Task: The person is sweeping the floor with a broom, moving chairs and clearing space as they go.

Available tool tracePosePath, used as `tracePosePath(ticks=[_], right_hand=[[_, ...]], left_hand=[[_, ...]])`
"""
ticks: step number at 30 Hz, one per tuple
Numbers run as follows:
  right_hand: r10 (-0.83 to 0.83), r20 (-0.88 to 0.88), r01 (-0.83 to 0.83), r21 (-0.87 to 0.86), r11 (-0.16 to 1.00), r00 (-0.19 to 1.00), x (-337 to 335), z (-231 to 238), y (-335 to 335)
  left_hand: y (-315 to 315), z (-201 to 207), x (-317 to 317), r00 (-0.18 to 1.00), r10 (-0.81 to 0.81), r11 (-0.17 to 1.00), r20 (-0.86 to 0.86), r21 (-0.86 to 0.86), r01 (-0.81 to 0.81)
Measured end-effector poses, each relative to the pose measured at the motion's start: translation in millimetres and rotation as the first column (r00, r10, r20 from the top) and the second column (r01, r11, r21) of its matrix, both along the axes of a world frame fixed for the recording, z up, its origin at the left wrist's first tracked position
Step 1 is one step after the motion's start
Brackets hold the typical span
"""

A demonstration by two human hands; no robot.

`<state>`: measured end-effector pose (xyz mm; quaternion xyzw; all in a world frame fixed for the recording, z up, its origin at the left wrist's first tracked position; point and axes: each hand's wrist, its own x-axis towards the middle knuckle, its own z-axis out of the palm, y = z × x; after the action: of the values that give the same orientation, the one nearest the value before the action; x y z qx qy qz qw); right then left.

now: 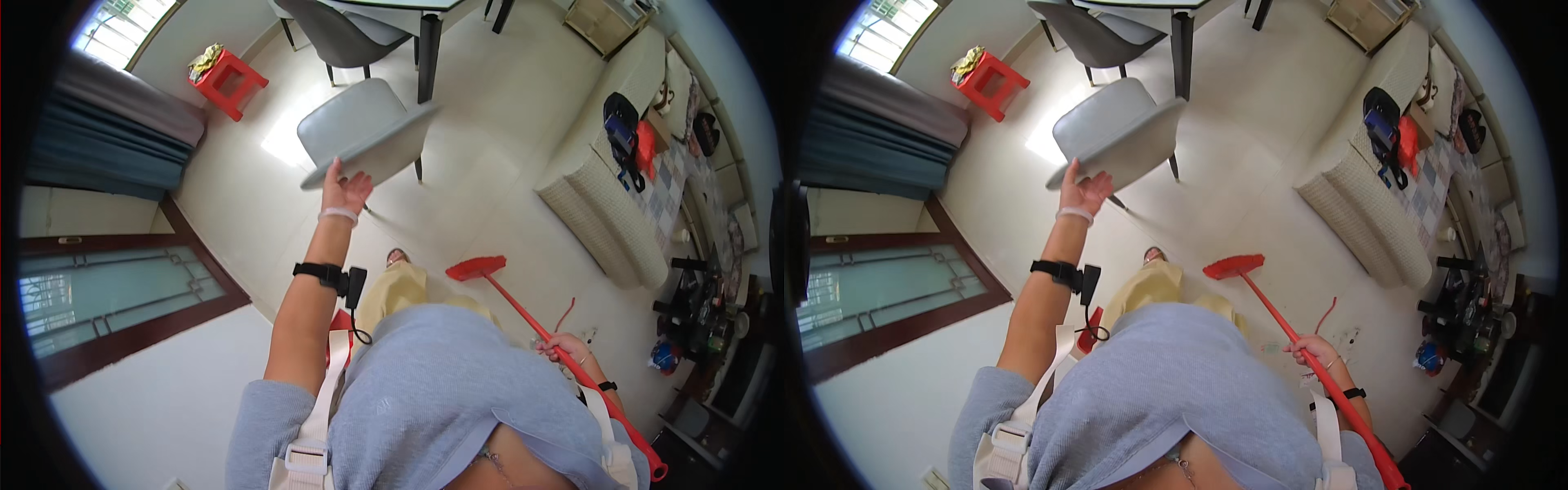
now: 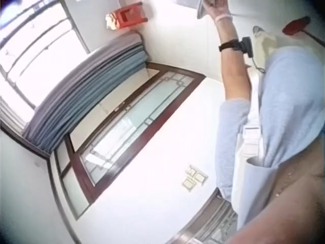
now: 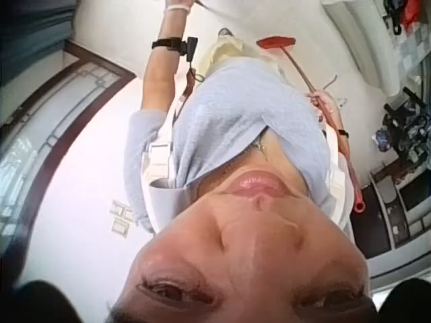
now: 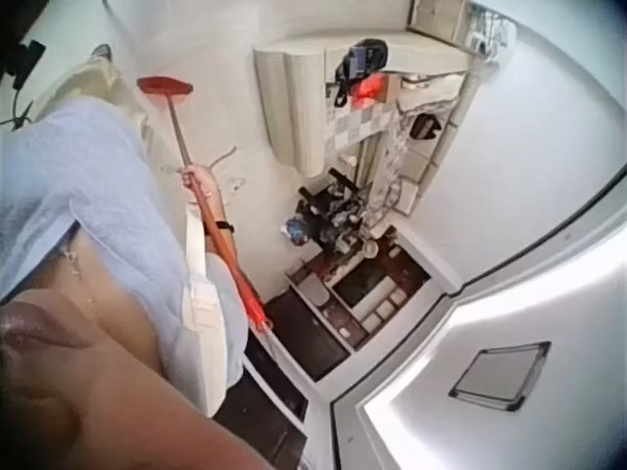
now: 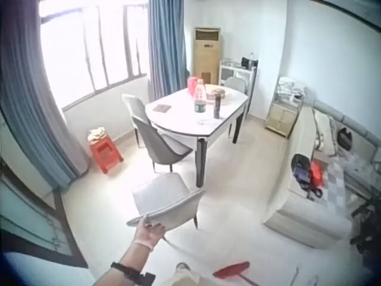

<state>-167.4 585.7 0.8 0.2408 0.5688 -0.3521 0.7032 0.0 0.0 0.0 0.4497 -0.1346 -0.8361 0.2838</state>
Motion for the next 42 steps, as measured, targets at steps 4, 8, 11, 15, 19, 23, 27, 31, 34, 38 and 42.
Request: tracePosePath(ticks=[4, 8, 11, 15, 19, 23, 27, 31, 34, 38, 42], right_hand=[[-0.159, 0.015, 0.16, -0.03, 0.987, 0.987, 5, 57, -79], [-0.167, -0.133, 0.16, -0.06, 0.985, 0.977, -93, 72, -128], [-0.208, -0.294, 0.174, -0.136, 0.975, 0.933, -151, 86, -192], [-0.171, -0.313, 0.073, -0.301, 0.951, 0.934, -295, 19, -275], [-0.088, -0.448, -0.097, -0.374, 0.922, 0.89, -428, -28, -432], [-0.12, -0.505, -0.082, -0.36, 0.929, 0.855, -538, -88, -569], [-0.022, -0.538, -0.155, -0.281, 0.947, 0.843, -555, -126, -660], [0.197, -0.516, -0.352, -0.221, 0.91, 0.834, -535, -138, -599], [0.196, -0.367, -0.282, -0.199, 0.939, 0.909, -502, -103, -480], [0.295, -0.204, -0.289, 0.058, 0.955, 0.933, -441, -32, -377], [0.274, -0.121, -0.264, 0.088, 0.96, 0.954, -408, -5, -324]], left_hand=[[-37, 41, 7, 0.989, -0.145, 0.984, 0.003, 0.103, 0.144], [-42, 37, -11, 0.967, -0.246, 0.945, -0.065, 0.205, 0.254], [-44, 40, -8, 0.936, -0.315, 0.892, -0.155, 0.29, 0.348], [-45, 57, -6, 0.938, -0.344, 0.888, -0.03, 0.313, 0.336], [-39, 63, -7, 0.974, -0.199, 0.928, 0.111, 0.34, 0.151], [-38, 79, -49, 0.973, -0.023, 0.94, 0.232, 0.336, -0.058], [-39, 83, -62, 0.927, 0.125, 0.899, 0.353, 0.355, -0.256], [-33, 92, -90, 0.859, 0.211, 0.849, 0.467, 0.348, -0.398], [-30, 82, -109, 0.82, 0.281, 0.8, 0.498, 0.35, -0.487], [-32, 70, -95, 0.757, 0.362, 0.76, 0.544, 0.298, -0.578], [-77, 88, -70, 0.782, 0.386, 0.781, 0.49, 0.277, -0.559]])
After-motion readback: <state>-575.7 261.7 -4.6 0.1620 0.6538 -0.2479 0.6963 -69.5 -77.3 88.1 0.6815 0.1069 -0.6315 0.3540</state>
